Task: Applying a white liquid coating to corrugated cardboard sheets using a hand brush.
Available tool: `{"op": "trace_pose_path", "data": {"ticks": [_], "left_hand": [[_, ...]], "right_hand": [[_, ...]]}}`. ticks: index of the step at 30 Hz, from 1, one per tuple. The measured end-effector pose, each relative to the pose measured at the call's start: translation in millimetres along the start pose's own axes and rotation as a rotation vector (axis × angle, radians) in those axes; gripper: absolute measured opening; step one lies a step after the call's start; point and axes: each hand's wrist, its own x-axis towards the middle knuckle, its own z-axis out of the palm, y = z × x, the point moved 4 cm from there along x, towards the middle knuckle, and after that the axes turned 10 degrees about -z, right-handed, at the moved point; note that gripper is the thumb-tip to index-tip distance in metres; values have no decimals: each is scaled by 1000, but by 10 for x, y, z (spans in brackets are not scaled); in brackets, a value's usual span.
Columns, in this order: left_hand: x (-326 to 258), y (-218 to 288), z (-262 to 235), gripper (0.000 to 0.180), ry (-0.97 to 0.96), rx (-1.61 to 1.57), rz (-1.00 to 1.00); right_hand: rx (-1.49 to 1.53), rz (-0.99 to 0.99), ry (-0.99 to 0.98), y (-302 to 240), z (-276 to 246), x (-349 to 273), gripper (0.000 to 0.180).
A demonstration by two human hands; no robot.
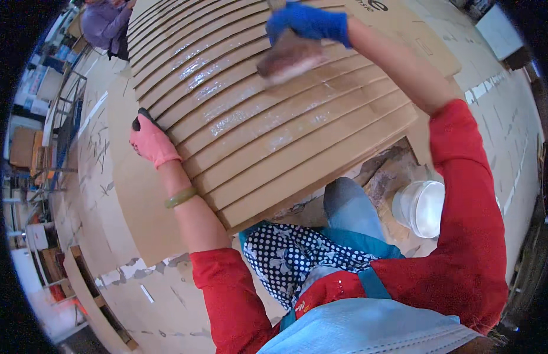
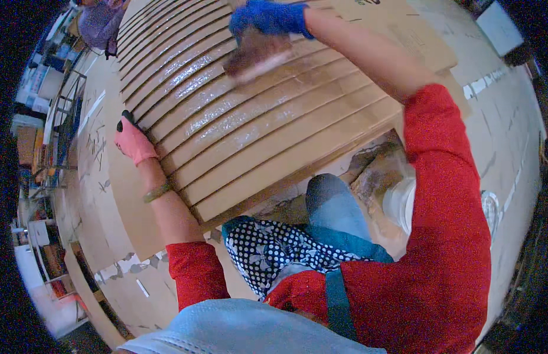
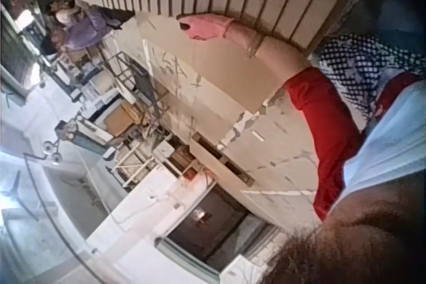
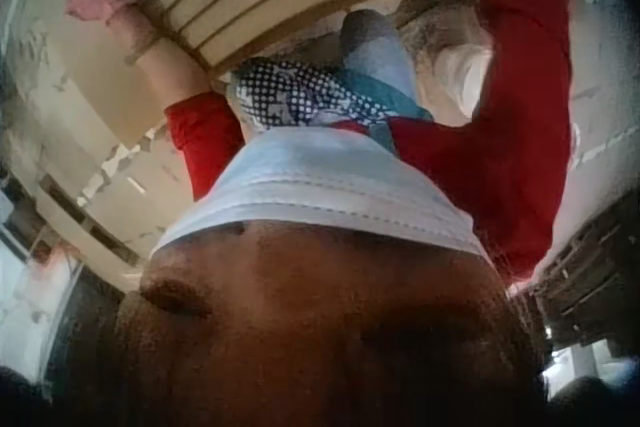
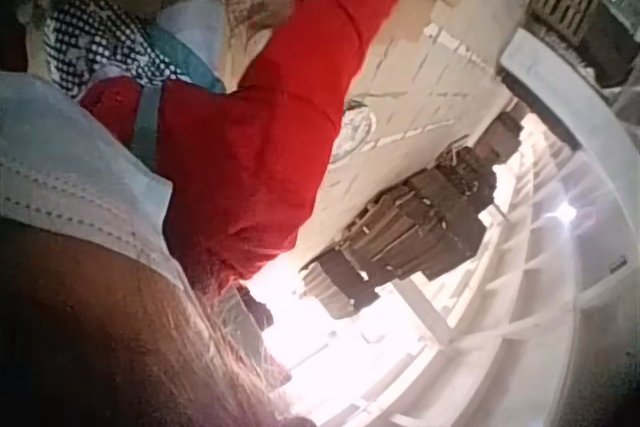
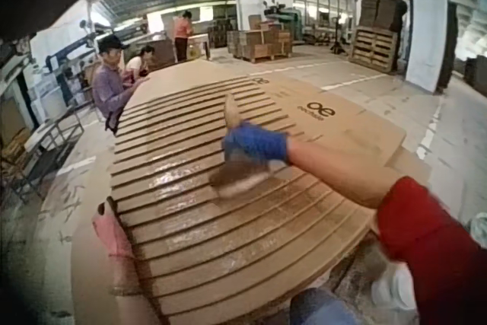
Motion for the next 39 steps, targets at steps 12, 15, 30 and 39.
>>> {"op": "trace_pose_path", "data": {"ticks": [12, 15, 30, 39], "left_hand": [[-5, 10, 83, 43, -19, -21, -26], [-15, 63, 2, 42, 4, 8, 1], [-51, 84, 9, 42, -54, 76, -119], [-19, 127, 7, 41, 39, 120, -79]], "right_hand": [[-132, 221, 327, -346, 128, 1020, 16], [-390, 18, 117, -514, 285, 882, 18], [-366, 230, 182, -331, 661, 1392, 22], [-22, 240, -344, -1670, 1362, -464, 10]]}}
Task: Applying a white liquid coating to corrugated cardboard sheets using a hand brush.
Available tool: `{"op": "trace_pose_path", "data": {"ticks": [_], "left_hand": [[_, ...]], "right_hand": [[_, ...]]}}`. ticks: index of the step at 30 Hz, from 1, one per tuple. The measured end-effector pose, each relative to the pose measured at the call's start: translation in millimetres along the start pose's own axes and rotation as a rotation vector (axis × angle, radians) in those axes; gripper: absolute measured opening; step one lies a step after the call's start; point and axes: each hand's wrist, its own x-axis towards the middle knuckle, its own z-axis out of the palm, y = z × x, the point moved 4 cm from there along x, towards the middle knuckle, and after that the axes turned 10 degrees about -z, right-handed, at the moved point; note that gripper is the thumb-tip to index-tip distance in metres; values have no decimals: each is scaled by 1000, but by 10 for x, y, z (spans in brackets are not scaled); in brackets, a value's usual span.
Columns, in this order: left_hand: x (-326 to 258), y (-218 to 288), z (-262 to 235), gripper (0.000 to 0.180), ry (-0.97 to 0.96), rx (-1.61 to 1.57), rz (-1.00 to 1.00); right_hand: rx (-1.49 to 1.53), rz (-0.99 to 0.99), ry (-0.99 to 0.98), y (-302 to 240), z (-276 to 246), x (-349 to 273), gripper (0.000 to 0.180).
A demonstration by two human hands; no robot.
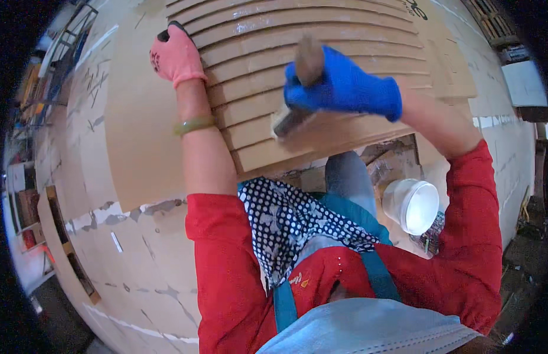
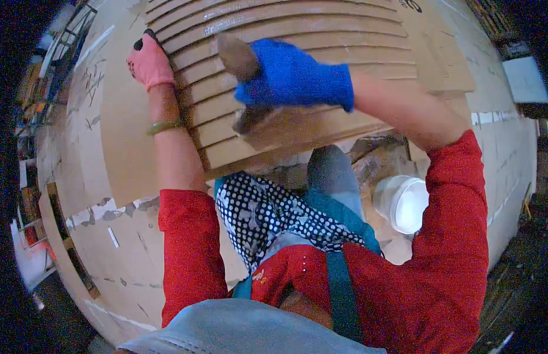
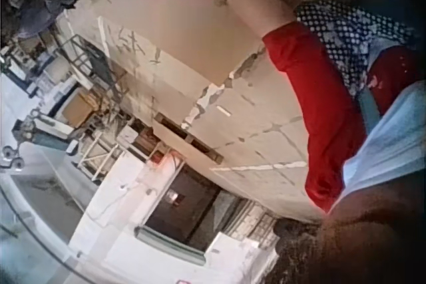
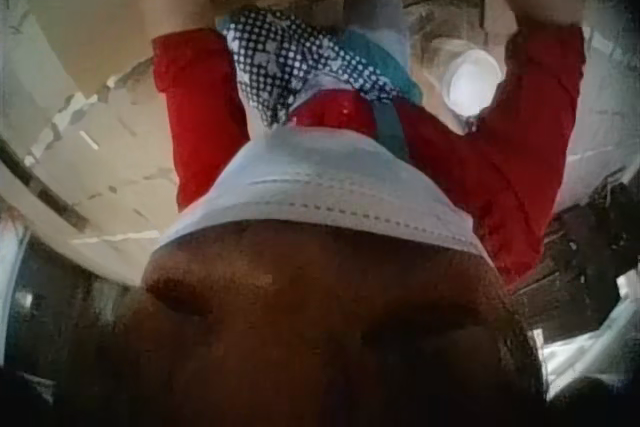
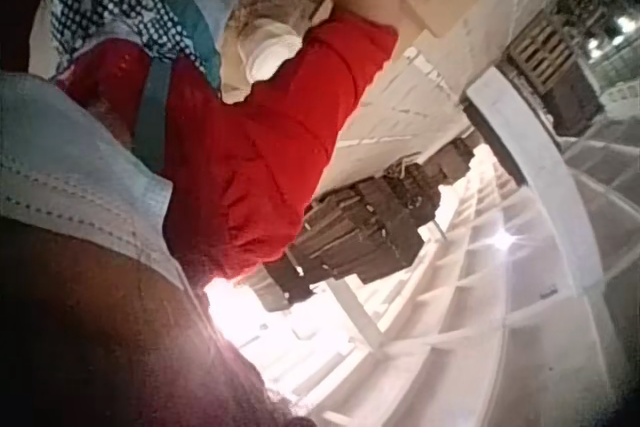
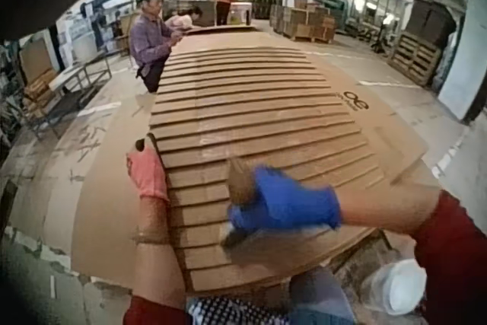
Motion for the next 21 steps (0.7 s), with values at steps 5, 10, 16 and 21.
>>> {"op": "trace_pose_path", "data": {"ticks": [5, 10, 16, 21], "left_hand": [[-86, 50, 9, 41, -53, -8, -18], [74, -61, 76, 47, -29, -31, -3], [15, -16, 83, 41, -13, -20, 20], [-56, -8, 19, 43, -39, -60, 44]], "right_hand": [[363, 46, 168, -80, -208, 118, 9], [-160, 14, 335, -139, -435, 644, 13], [-316, -194, 146, -351, 83, -290, 12], [100, -109, 428, 208, -701, -354, 10]]}}
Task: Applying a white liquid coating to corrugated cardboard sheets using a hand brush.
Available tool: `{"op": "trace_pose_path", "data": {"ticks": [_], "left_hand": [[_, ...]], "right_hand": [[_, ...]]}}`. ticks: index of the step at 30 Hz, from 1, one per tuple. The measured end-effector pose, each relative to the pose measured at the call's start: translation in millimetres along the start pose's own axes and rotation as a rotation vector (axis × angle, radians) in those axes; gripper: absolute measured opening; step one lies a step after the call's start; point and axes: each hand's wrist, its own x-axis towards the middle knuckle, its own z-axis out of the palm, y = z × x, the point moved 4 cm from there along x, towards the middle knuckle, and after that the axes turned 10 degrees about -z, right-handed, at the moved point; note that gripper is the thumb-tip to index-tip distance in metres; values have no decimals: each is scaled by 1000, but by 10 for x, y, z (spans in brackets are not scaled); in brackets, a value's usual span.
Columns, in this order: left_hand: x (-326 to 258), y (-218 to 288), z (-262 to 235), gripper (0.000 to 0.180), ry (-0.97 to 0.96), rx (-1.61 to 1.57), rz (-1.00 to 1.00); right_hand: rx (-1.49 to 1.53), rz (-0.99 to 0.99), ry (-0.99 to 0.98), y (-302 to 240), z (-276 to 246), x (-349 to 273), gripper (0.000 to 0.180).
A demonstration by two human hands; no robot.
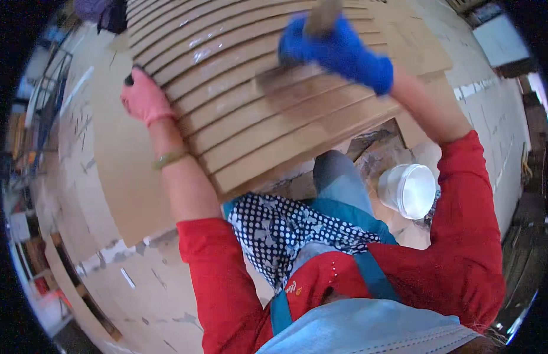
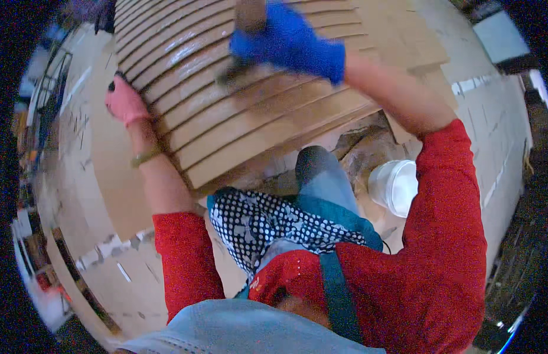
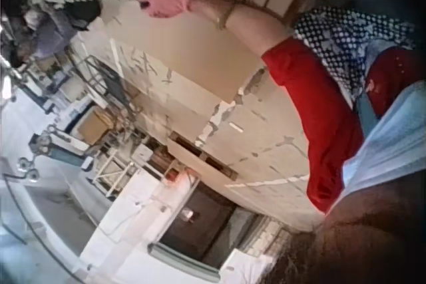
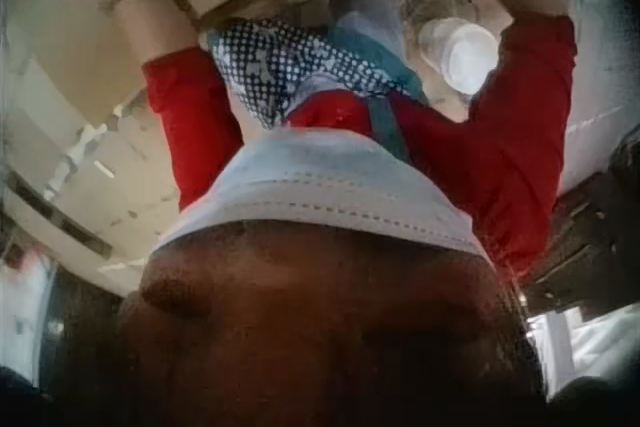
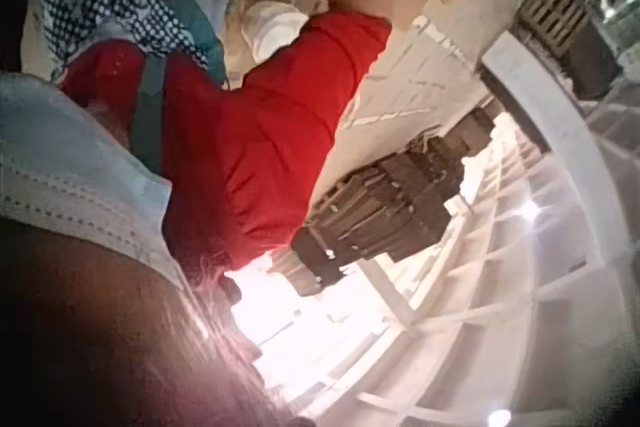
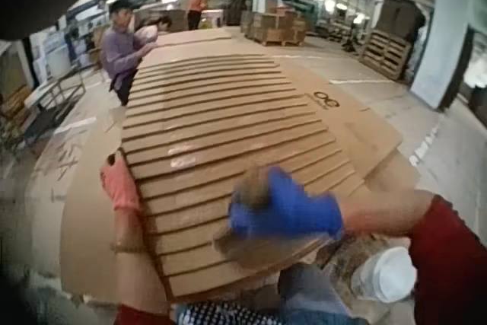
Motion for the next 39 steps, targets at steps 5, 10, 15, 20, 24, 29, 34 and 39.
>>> {"op": "trace_pose_path", "data": {"ticks": [5, 10, 15, 20, 24, 29, 34, 39], "left_hand": [[-6, 27, 32, 45, 14, -12, 57], [-2, 0, 32, 45, -31, -54, 118], [-45, 14, 194, 37, -56, -78, 90], [178, -171, -188, 42, 9, -71, 100], [-13, 29, 230, 40, -90, -122, 115], [189, -283, -148, 41, -57, -138, 98], [-54, -15, 145, 42, -84, -143, 75], [-44, -15, 53, 42, -79, -135, 35]], "right_hand": [[-80, -99, 513, 761, -1432, 785, 6], [23, 116, 703, 1498, -1658, 1122, 4], [-194, 70, 392, 1462, -1413, 1095, 14], [-1080, 176, -538, 658, -533, 441, 26], [-311, -296, 263, 1575, -1119, 249, 28], [-656, 57, 42, 563, -1163, 764, 18], [110, 37, 709, 1268, -1885, 883, 10], [90, 15, 798, 1647, -1766, 967, 9]]}}
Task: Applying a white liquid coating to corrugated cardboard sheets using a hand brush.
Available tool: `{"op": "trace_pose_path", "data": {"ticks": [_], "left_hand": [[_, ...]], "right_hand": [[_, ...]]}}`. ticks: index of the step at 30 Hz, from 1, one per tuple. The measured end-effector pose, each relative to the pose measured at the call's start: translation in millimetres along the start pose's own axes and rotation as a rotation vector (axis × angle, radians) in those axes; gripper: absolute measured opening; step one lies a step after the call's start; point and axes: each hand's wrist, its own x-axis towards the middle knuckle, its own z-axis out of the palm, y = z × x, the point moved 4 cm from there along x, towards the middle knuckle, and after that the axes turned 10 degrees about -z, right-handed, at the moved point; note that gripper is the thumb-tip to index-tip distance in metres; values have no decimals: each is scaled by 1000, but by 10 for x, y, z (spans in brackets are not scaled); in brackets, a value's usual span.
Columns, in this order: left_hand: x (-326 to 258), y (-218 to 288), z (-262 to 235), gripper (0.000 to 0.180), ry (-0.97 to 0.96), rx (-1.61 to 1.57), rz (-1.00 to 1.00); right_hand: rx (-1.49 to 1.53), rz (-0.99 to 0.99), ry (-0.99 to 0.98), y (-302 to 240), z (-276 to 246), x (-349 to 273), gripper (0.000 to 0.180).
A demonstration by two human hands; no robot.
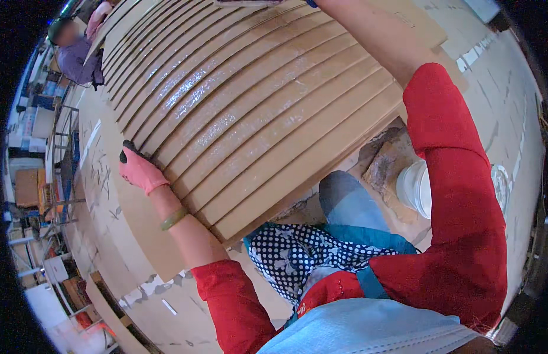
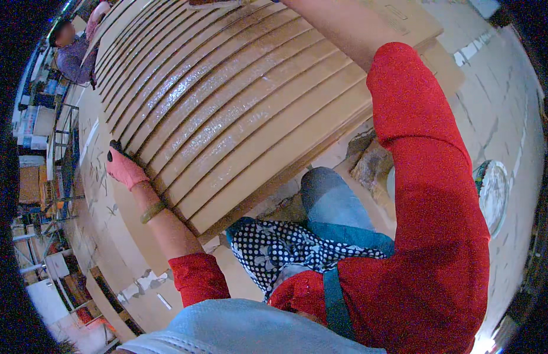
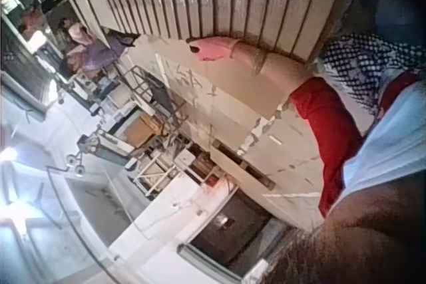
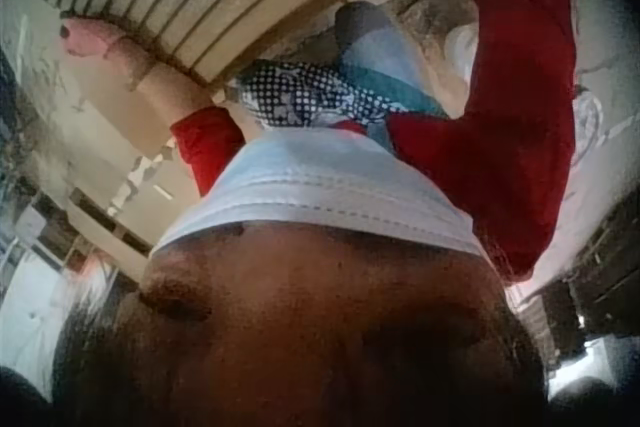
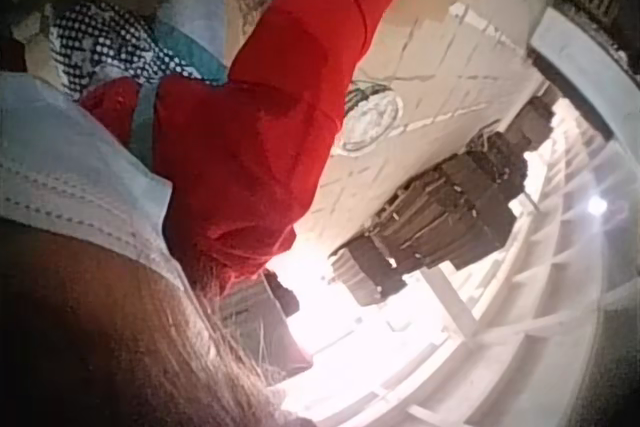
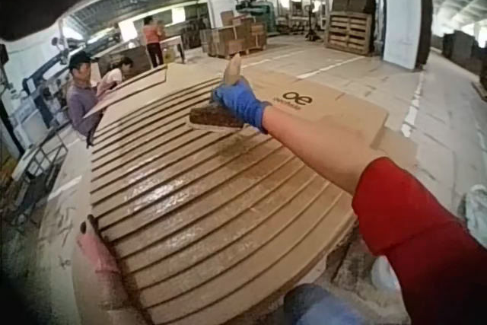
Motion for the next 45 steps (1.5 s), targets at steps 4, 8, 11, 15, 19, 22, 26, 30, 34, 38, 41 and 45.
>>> {"op": "trace_pose_path", "data": {"ticks": [4, 8, 11, 15, 19, 22, 26, 30, 34, 38, 41, 45], "left_hand": [[65, -17, 104, 43, -25, -29, -8], [141, -176, -116, 40, 20, 12, 29], [81, -53, 13, 37, 53, -19, 94], [109, -72, 159, 36, 6, -55, 58], [234, -236, -155, 36, 56, 25, 18], [181, -124, -43, 42, 25, 50, 54], [-12, 26, 9, 43, 38, 53, 79], [33, -27, 0, 43, 23, 90, 38], [136, -129, 47, 42, 36, 36, 30], [198, -169, 12, 43, 82, 32, 83], [213, -184, 8, 45, 110, 106, 16], [243, -203, -76, 46, 97, 172, -9]], "right_hand": [[7, 40, -117, 255, -215, -72, 8], [193, 309, -273, 138, -14, -418, 10], [210, 312, -259, 10, -185, -356, 12], [182, 62, -247, -24, -362, -521, 16], [-28, 120, -437, -725, -431, -1680, 15], [-53, 135, -489, -1224, -861, -2174, 18], [50, 265, -461, -1262, -1021, -2140, 19], [-111, 22, -386, -1455, -604, -1653, 20], [-271, 130, -493, -1263, -133, -1358, 19], [-525, -605, -502, -1233, -252, -2349, 17], [-270, 319, -686, -1721, -475, -2886, 15], [-299, -194, -715, -1883, -393, -2647, 15]]}}
